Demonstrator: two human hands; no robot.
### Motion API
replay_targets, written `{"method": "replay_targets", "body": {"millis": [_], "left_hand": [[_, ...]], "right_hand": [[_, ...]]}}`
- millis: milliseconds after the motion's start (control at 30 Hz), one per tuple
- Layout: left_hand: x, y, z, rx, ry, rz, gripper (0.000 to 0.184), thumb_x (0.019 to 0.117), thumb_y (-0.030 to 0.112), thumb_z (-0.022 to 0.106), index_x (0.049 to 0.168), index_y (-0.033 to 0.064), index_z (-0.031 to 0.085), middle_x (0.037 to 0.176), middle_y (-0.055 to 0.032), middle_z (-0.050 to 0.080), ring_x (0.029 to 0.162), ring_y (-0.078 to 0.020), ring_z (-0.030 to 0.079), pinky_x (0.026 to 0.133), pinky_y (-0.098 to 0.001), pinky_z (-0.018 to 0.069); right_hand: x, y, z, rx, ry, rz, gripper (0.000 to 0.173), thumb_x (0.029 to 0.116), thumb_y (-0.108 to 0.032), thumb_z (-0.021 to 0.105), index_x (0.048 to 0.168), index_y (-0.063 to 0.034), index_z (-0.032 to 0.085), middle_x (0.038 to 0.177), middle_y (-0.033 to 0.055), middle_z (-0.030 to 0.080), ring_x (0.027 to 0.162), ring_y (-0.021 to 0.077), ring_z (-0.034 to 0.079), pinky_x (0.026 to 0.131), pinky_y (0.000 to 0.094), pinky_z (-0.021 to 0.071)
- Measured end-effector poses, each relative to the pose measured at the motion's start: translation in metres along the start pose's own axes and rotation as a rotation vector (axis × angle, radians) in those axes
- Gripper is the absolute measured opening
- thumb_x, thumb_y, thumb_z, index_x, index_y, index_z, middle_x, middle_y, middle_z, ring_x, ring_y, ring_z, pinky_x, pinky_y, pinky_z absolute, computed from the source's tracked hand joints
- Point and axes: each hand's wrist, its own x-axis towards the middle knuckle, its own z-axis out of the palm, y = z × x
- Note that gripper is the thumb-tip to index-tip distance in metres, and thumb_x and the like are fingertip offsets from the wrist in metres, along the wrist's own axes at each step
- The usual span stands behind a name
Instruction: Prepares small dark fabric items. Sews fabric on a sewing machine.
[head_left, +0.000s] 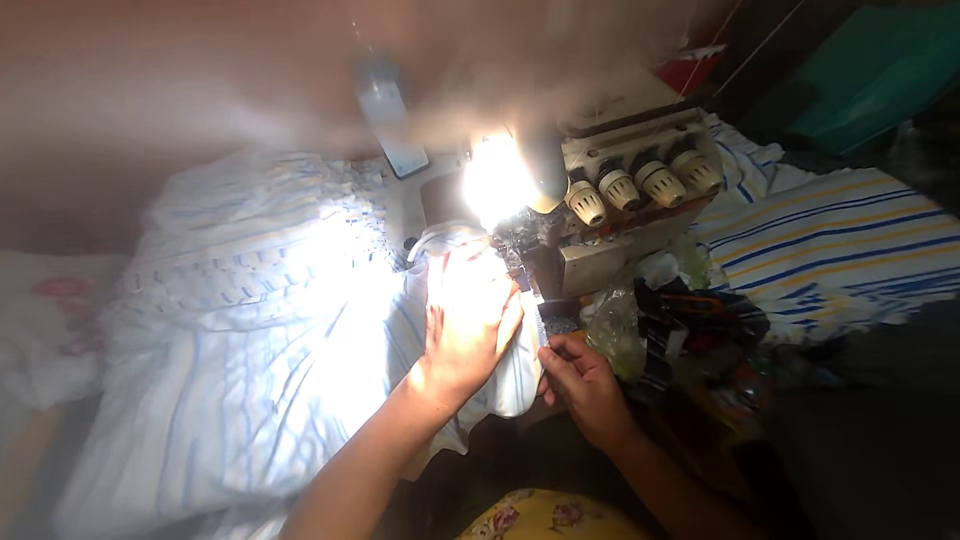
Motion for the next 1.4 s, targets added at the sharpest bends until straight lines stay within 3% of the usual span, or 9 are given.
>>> {"method": "replay_targets", "body": {"millis": [167, 333, 567, 900, 1067, 1133, 1233, 1300, 1400], "left_hand": [[0.001, 0.000, 0.000, 0.000, -0.010, -0.009, 0.024, 0.0932, 0.021, 0.057, 0.083, 0.0082, 0.075, 0.094, -0.0121, 0.072, 0.107, -0.0353, 0.064, 0.095, -0.0533, 0.0449], [-0.004, -0.001, 0.001, -0.036, 0.011, -0.013, 0.025, 0.0935, 0.022, 0.059, 0.086, 0.0085, 0.078, 0.099, -0.0106, 0.073, 0.117, -0.0338, 0.061, 0.101, -0.0504, 0.0444], [-0.017, 0.001, 0.003, -0.093, 0.036, -0.067, 0.025, 0.0953, 0.023, 0.060, 0.093, 0.0111, 0.081, 0.103, -0.0048, 0.077, 0.108, -0.0219, 0.069, 0.099, -0.0444, 0.0466], [-0.011, -0.013, 0.008, -0.233, 0.017, -0.155, 0.026, 0.0946, 0.024, 0.059, 0.095, 0.0096, 0.081, 0.110, -0.0056, 0.075, 0.131, -0.0317, 0.053, 0.112, -0.0484, 0.0331], [-0.009, -0.016, 0.011, -0.309, 0.066, -0.211, 0.020, 0.0894, 0.019, 0.064, 0.094, 0.0062, 0.079, 0.108, -0.0058, 0.076, 0.123, -0.0243, 0.059, 0.107, -0.0402, 0.0399], [-0.009, -0.019, 0.011, -0.318, 0.050, -0.217, 0.021, 0.0898, 0.019, 0.062, 0.095, 0.0059, 0.078, 0.109, -0.0055, 0.075, 0.123, -0.0226, 0.058, 0.106, -0.0375, 0.0412], [-0.010, -0.034, 0.019, -0.317, 0.041, -0.199, 0.022, 0.0924, 0.020, 0.062, 0.102, 0.0094, 0.080, 0.116, -0.0043, 0.075, 0.127, -0.0287, 0.057, 0.107, -0.0462, 0.0402], [-0.011, -0.043, 0.019, -0.276, -0.038, -0.224, 0.028, 0.0967, 0.025, 0.058, 0.113, 0.0134, 0.078, 0.127, -0.0014, 0.071, 0.133, -0.0324, 0.051, 0.108, -0.0533, 0.0364], [-0.017, -0.051, 0.018, -0.327, 0.018, -0.258, 0.031, 0.0986, 0.027, 0.060, 0.120, 0.0116, 0.076, 0.134, -0.0032, 0.068, 0.137, -0.0302, 0.048, 0.115, -0.0481, 0.0325]], "right_hand": [[-0.002, -0.001, 0.001, 0.016, 0.006, -0.017, 0.015, 0.1003, 0.000, 0.050, 0.098, -0.0064, 0.064, 0.074, -0.0088, 0.069, 0.059, -0.0025, 0.063, 0.055, 0.0132, 0.0540], [-0.007, -0.003, 0.001, 0.012, 0.022, -0.040, 0.014, 0.1003, 0.000, 0.050, 0.099, -0.0049, 0.064, 0.074, -0.0088, 0.068, 0.059, -0.0025, 0.063, 0.056, 0.0133, 0.0539], [-0.010, -0.004, 0.000, -0.012, 0.040, -0.056, 0.012, 0.1008, -0.001, 0.051, 0.101, -0.0038, 0.063, 0.077, -0.0093, 0.068, 0.060, -0.0031, 0.063, 0.057, 0.0132, 0.0542], [0.000, -0.007, 0.006, -0.022, 0.040, -0.111, 0.011, 0.1018, -0.003, 0.051, 0.102, -0.0028, 0.062, 0.077, -0.0088, 0.067, 0.060, -0.0032, 0.062, 0.057, 0.0135, 0.0537], [0.003, -0.010, 0.007, -0.058, 0.041, -0.136, 0.011, 0.1016, -0.003, 0.052, 0.104, -0.0012, 0.062, 0.078, -0.0089, 0.067, 0.061, -0.0038, 0.062, 0.057, 0.0135, 0.0540], [0.002, -0.010, 0.010, -0.148, 0.067, -0.211, 0.011, 0.1000, -0.002, 0.054, 0.105, 0.0030, 0.063, 0.079, -0.0064, 0.068, 0.063, -0.0046, 0.062, 0.058, 0.0128, 0.0542], [0.007, -0.011, 0.028, -0.578, 0.133, -0.537, 0.017, 0.0930, -0.001, 0.060, 0.099, 0.0120, 0.069, 0.082, 0.0104, 0.071, 0.066, 0.0030, 0.066, 0.063, 0.0148, 0.0556], [0.016, -0.020, 0.052, -0.918, 0.160, -0.669, 0.013, 0.0893, -0.003, 0.061, 0.090, 0.0060, 0.071, 0.077, 0.0121, 0.069, 0.064, 0.0132, 0.066, 0.062, 0.0225, 0.0557], [0.033, -0.033, 0.078, -1.086, 0.124, -0.688, 0.010, 0.0900, -0.003, 0.065, 0.084, 0.0027, 0.069, 0.075, 0.0121, 0.064, 0.068, 0.0233, 0.067, 0.057, 0.0329, 0.0556]]}}
